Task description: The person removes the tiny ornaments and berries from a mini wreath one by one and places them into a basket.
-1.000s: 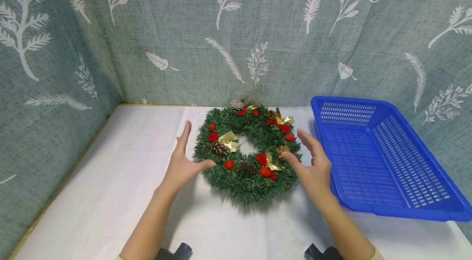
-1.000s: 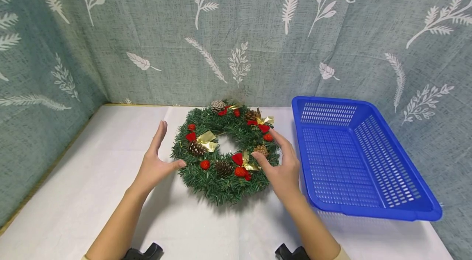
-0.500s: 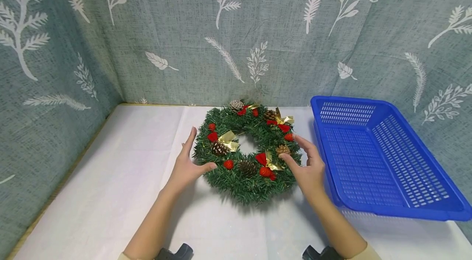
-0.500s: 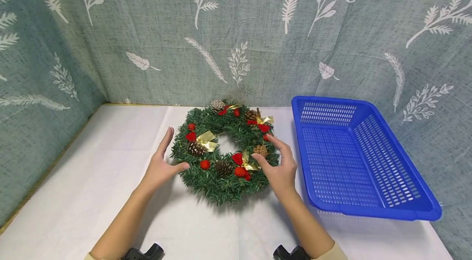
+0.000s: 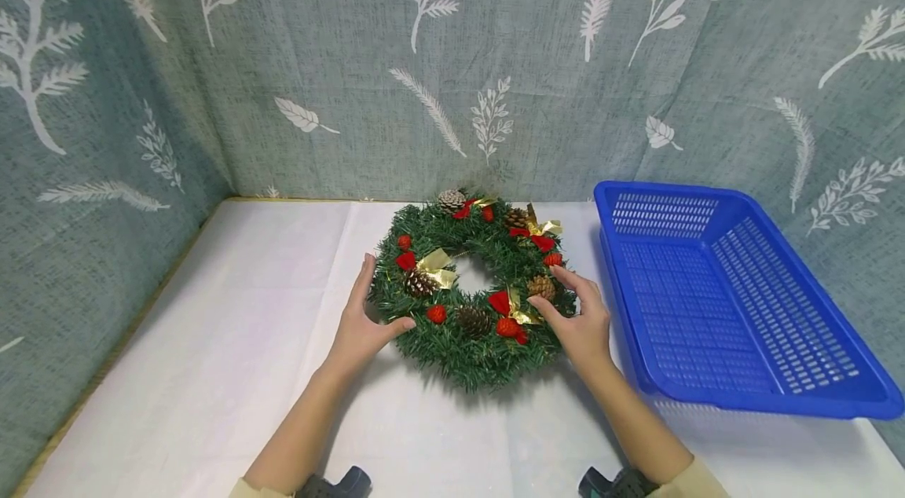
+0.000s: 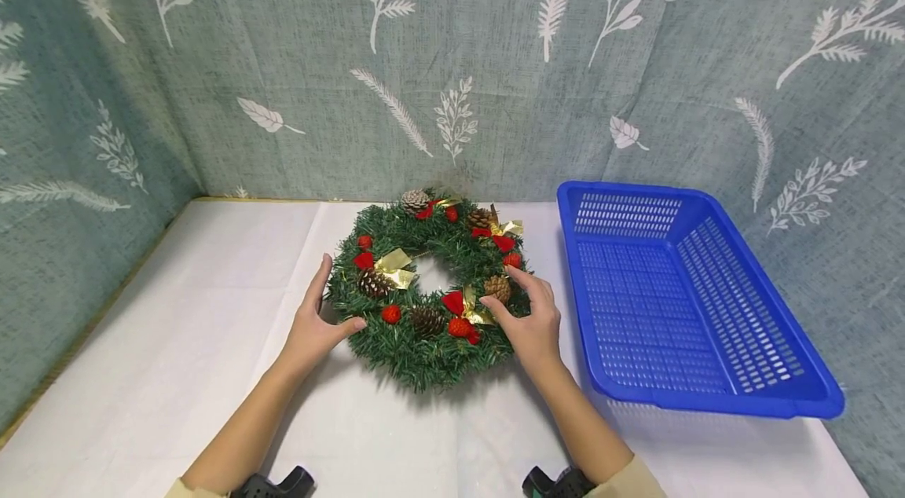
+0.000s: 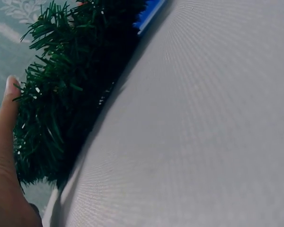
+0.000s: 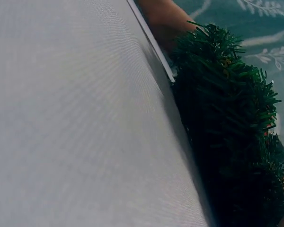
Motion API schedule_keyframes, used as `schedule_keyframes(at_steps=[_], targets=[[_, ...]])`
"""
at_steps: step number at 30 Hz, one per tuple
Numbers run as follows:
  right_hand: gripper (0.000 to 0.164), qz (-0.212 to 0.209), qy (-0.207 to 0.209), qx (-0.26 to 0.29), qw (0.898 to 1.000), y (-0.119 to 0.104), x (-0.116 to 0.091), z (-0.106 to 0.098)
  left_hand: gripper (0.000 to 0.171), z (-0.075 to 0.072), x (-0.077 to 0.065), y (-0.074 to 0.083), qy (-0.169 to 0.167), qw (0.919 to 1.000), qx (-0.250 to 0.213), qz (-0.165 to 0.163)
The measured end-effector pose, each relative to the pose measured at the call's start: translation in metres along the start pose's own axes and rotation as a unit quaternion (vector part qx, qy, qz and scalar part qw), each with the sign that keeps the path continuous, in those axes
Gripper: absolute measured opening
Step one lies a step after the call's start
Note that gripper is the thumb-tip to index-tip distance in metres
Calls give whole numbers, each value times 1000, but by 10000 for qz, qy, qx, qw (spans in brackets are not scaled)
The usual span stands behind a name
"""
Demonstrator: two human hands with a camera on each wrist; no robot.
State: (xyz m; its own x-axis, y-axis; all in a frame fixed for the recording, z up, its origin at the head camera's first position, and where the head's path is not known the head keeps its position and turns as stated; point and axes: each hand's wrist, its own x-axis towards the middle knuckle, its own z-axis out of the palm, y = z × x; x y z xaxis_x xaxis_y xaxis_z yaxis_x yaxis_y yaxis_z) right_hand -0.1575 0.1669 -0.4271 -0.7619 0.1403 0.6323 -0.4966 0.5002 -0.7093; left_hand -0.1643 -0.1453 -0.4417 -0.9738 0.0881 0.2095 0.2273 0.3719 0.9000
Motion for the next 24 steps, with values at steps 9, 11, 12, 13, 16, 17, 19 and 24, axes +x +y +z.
schedule_keyframes(at_steps=[9, 11, 12, 13, 16, 17, 19, 24], targets=[[56, -156, -159, -385, 9990, 8, 0, 1, 114, -1, -2, 2, -151, 9993, -114, -315], [57, -229, -214, -522, 9981, 9, -1, 2, 114, 1, -1, -9, -139, 9994, -69, -306], [57, -232, -244, -592, 9977, 10, -1, 2, 114, 1, -1, -9, -137, 9994, -57, -308], [56, -246, -262, -665, 9971, 11, -1, 2, 113, 2, -2, -10, -124, 9995, -28, -293], [54, -121, -353, -829, 9959, 12, -2, 1, 114, 2, -2, -11, -148, 9994, -7, -317], [53, -71, -368, -868, 9955, 12, -2, 1, 114, 2, -2, -11, -160, 9993, -6, -326], [52, 10, -367, -902, 9952, 11, -2, 1, 114, 2, -2, -11, -178, 9993, -1, -325], [49, 38, -258, -827, 9962, 9, 0, 3, 113, 1, -2, -10, -161, 9994, 4, -318]])
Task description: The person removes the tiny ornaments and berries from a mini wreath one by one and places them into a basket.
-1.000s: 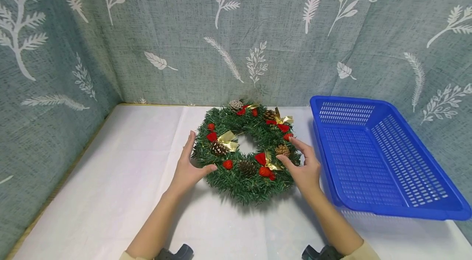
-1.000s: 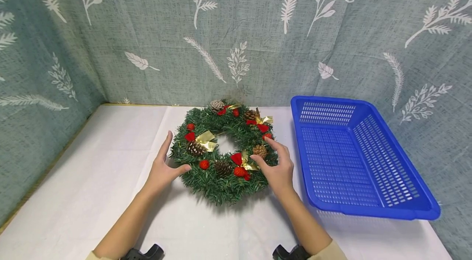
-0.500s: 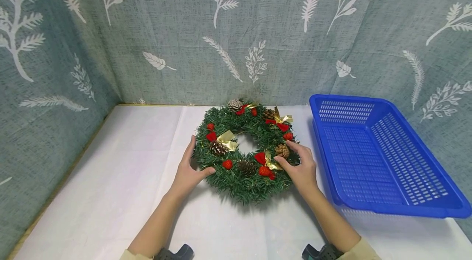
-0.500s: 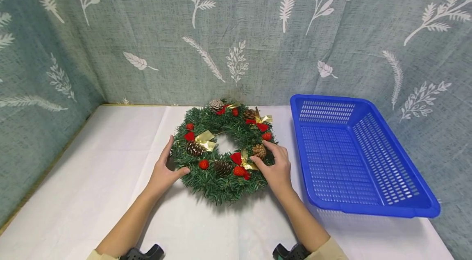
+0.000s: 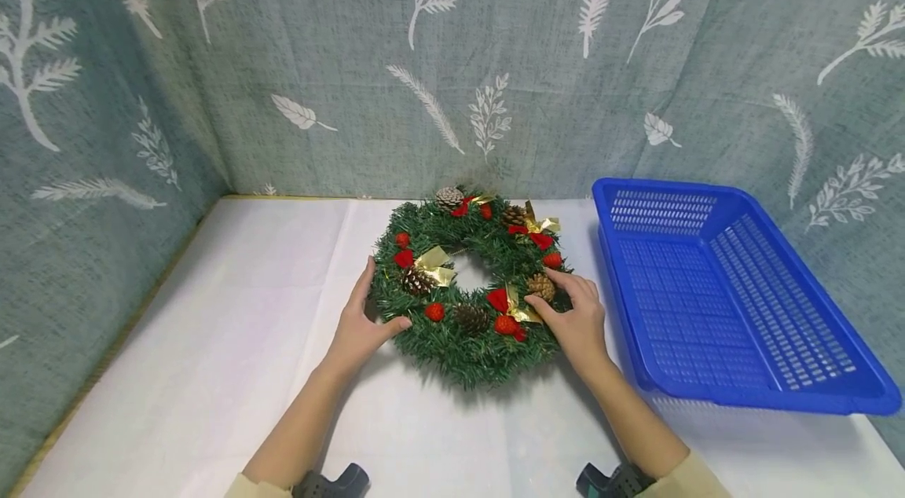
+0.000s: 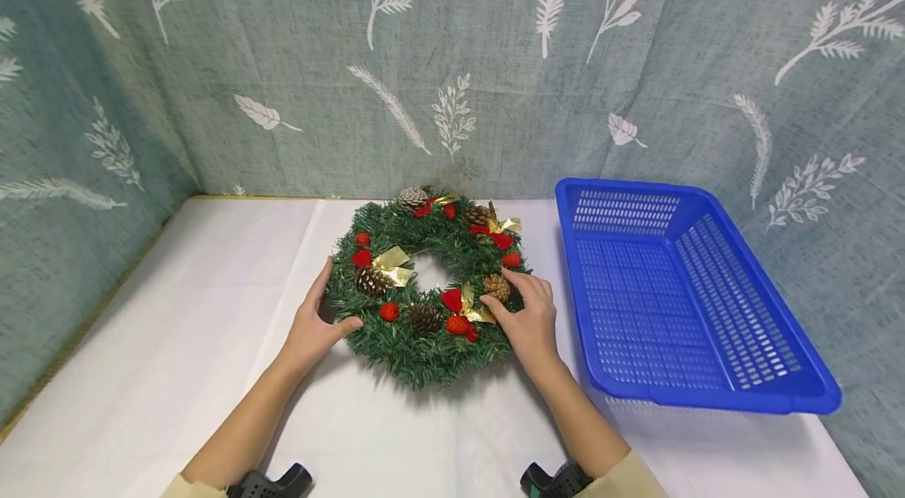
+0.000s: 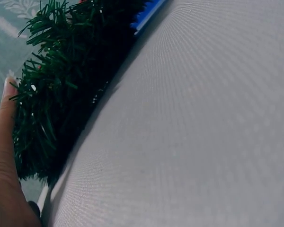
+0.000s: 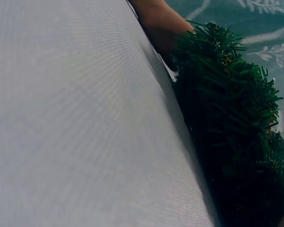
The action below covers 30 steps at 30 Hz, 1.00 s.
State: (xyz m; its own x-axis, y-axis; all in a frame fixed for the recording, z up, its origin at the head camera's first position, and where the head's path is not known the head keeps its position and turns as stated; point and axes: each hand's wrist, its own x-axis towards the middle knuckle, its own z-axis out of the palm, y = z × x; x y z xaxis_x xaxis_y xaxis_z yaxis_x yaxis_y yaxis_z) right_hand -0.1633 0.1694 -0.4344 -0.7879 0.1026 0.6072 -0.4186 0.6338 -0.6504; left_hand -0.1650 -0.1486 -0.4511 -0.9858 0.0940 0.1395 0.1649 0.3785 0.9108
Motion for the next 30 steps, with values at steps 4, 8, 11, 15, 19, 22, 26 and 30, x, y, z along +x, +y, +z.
schedule_keyframes(at_steps=[4, 8, 11, 15, 19, 22, 26, 30], targets=[[49, -173, 234, 214, 9993, -3, 1, 0, 113, -1, 0, 0, 12, 10000, 63, -43], [52, -331, 432, 388, 9978, -10, 2, -1, 112, -1, 0, 0, 11, 9999, 90, -76], [53, -349, 470, 414, 9974, -16, 2, -4, 112, -1, 1, 0, 1, 9999, 91, -58], [53, -263, 429, 457, 9977, -24, 3, -8, 112, 1, 2, 0, 5, 10000, 76, -18], [54, -552, 463, 525, 9960, -33, 6, -13, 112, 0, 2, 0, 13, 10000, 73, -12], [50, -1130, 616, 593, 9899, -40, 9, -17, 112, 0, 2, -1, 10, 10000, 66, -31], [48, -1753, 890, 663, 9782, -49, 13, -27, 112, 1, 2, -3, 24, 10000, 62, -6], [52, -1710, 1084, 825, 9758, -56, 15, -40, 112, 1, 2, -4, 13, 10000, 85, 18]])
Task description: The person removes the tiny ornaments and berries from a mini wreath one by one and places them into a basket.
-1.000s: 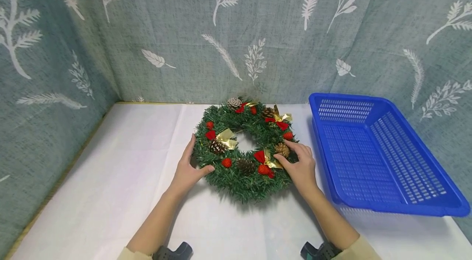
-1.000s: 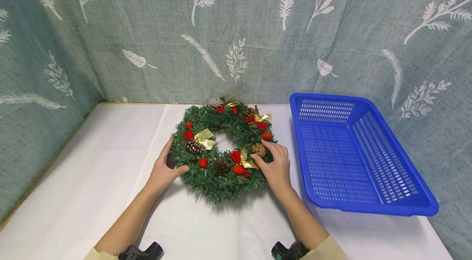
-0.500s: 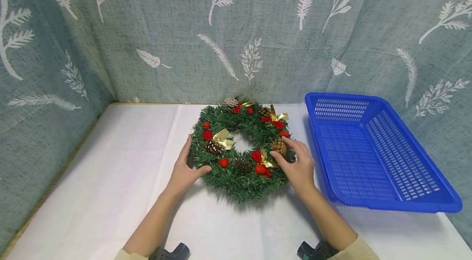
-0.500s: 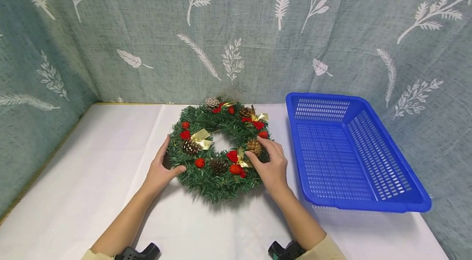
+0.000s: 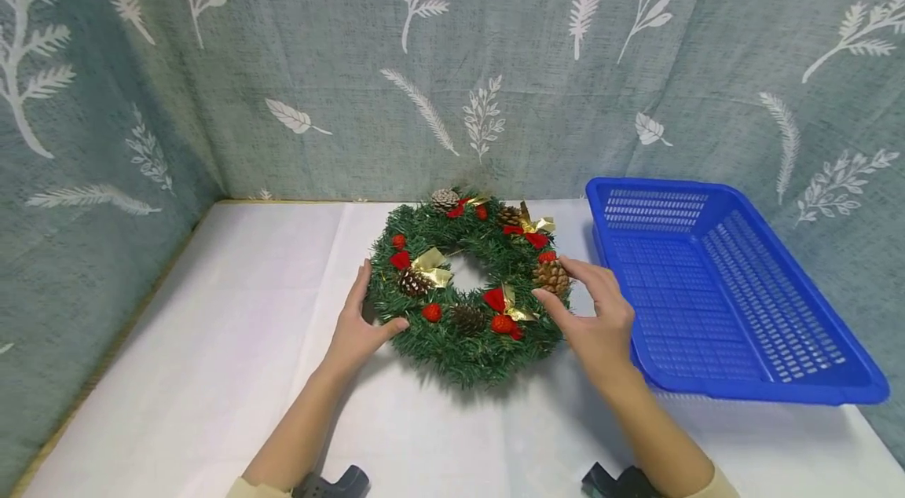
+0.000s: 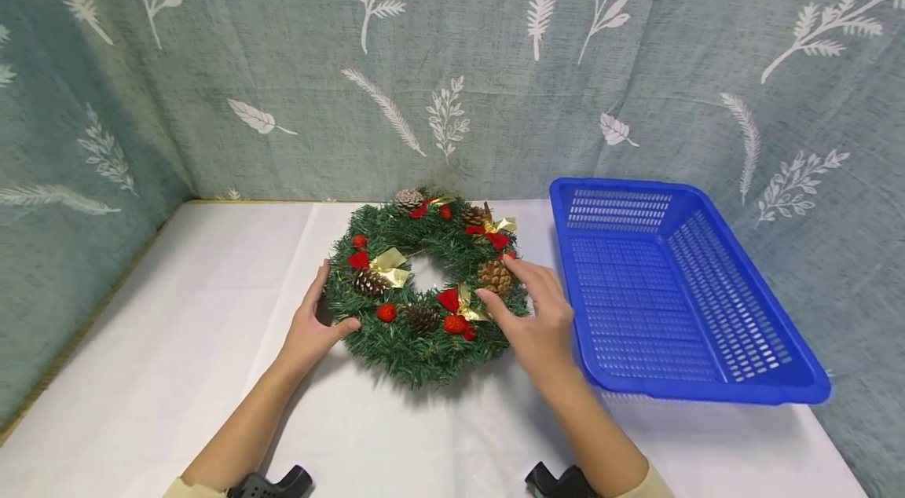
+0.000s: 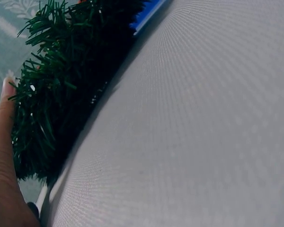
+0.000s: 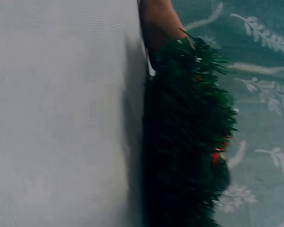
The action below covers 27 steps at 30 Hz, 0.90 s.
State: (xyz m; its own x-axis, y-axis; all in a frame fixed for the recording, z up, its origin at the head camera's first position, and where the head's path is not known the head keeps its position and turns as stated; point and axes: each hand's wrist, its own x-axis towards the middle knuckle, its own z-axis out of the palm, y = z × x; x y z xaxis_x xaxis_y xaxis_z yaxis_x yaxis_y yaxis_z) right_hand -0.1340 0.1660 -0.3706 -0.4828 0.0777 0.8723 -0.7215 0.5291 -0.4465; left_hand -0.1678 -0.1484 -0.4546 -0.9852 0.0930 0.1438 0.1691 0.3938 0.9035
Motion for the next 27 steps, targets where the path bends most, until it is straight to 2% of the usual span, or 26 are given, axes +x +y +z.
schedule_keyframes(at_steps=[5, 8, 17, 23, 27], targets=[[45, 554, 241, 38, 9982, -5, 6, -19, 112, 2, -1, 0, -1, 10000, -28, 37], [49, 836, 392, -34, 9957, -5, 10, -28, 112, 1, -1, 1, 13, 10000, -50, 25], [45, 1041, 717, 222, 9917, 2, 18, -55, 111, -1, -1, 2, -18, 10000, -57, -56], [45, 1368, 826, -68, 9871, 13, 17, -74, 111, -1, -1, 1, -18, 10000, -47, -42], [44, 1712, 903, -402, 9803, 20, 16, -86, 111, -1, -1, 1, -4, 10000, -55, 12]])
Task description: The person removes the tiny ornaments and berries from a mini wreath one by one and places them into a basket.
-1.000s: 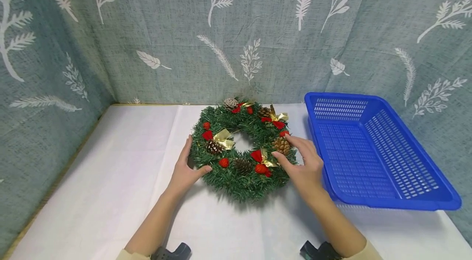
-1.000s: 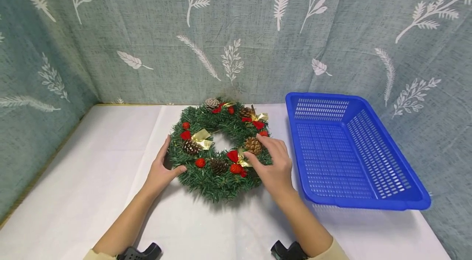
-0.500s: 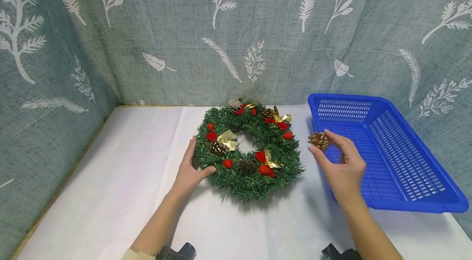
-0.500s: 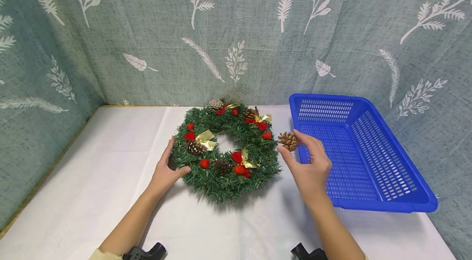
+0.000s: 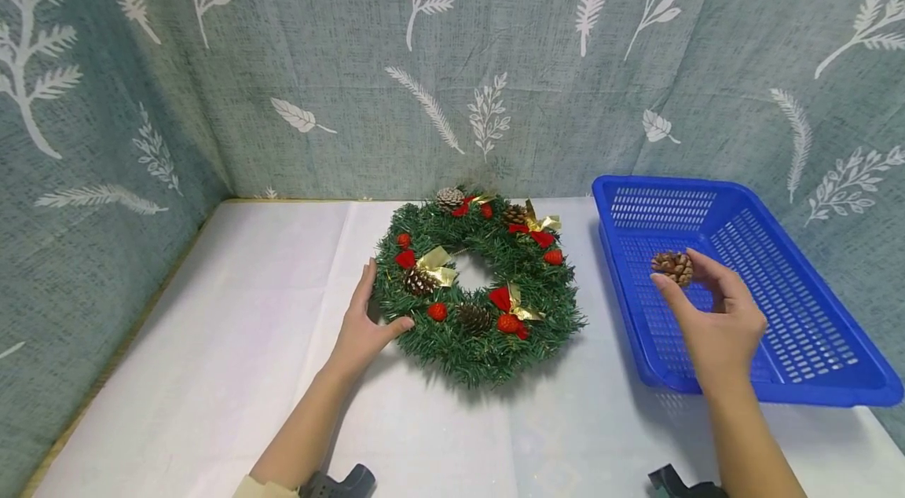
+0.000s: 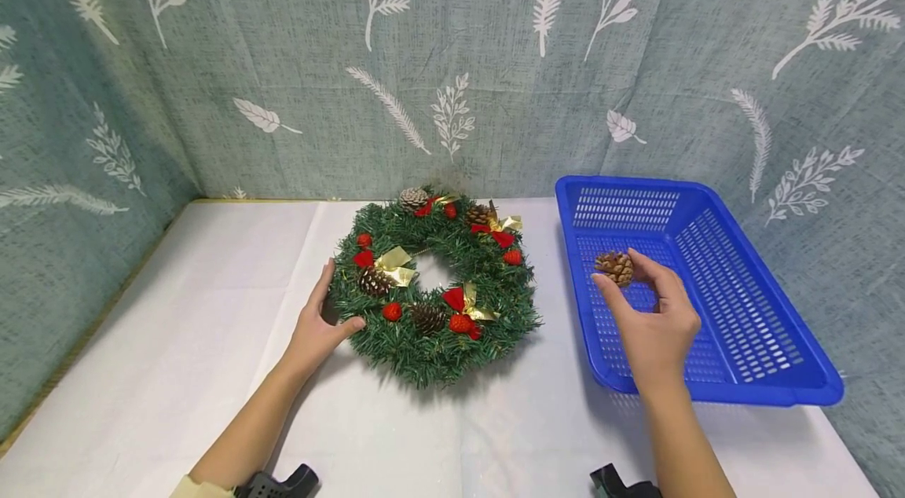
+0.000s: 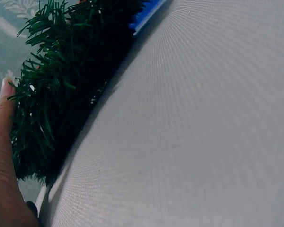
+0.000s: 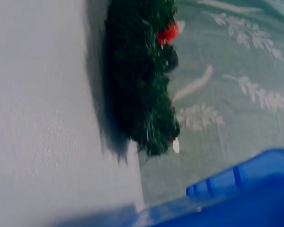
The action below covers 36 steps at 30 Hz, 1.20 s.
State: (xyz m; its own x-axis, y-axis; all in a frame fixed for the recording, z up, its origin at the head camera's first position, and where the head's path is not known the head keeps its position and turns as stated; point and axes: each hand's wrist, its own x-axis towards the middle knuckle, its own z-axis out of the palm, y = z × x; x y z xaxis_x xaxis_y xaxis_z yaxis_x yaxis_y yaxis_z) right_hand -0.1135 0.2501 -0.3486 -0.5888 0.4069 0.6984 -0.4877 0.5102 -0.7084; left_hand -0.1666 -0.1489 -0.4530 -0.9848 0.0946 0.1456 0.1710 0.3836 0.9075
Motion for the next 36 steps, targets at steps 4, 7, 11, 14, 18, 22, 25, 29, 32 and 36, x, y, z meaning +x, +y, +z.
schedule_keyframes(at_steps=[4, 7, 11, 14, 18, 22, 25, 29, 32, 36], targets=[[44, 391, 3, -319, 9987, 5, 4, -9, 112, 0, 0, 0, -17, 10000, -1, 20], [44, 711, -16, -481, 9963, 6, 5, -12, 111, 0, 0, 0, -37, 10000, 16, 6], [43, 1115, -101, -761, 9908, 6, 6, -14, 111, 0, 0, 0, -45, 10000, 26, -5], [44, 1553, -209, -1052, 9820, 6, 6, -14, 111, 0, 1, 0, -58, 10000, 30, -22], [47, 2188, -400, -1372, 9652, 6, 7, -13, 112, 0, 1, -1, -57, 10000, 52, -22], [49, 2495, -455, -1469, 9561, 6, 8, -13, 112, 0, 2, -1, -59, 9999, 79, -42], [49, 2505, -404, -1459, 9562, 6, 8, -13, 112, 0, 2, -1, -76, 9999, 100, -66], [50, 2483, -335, -1427, 9575, 7, 8, -13, 112, -1, 2, -1, -80, 9999, 83, -69], [52, 2674, -412, -1494, 9510, 8, 9, -13, 111, -1, 2, -1, -81, 9999, 71, -70], [57, 2936, -675, -1677, 9387, 7, 11, -13, 111, 0, 2, -1, -88, 9999, 75, -61]])
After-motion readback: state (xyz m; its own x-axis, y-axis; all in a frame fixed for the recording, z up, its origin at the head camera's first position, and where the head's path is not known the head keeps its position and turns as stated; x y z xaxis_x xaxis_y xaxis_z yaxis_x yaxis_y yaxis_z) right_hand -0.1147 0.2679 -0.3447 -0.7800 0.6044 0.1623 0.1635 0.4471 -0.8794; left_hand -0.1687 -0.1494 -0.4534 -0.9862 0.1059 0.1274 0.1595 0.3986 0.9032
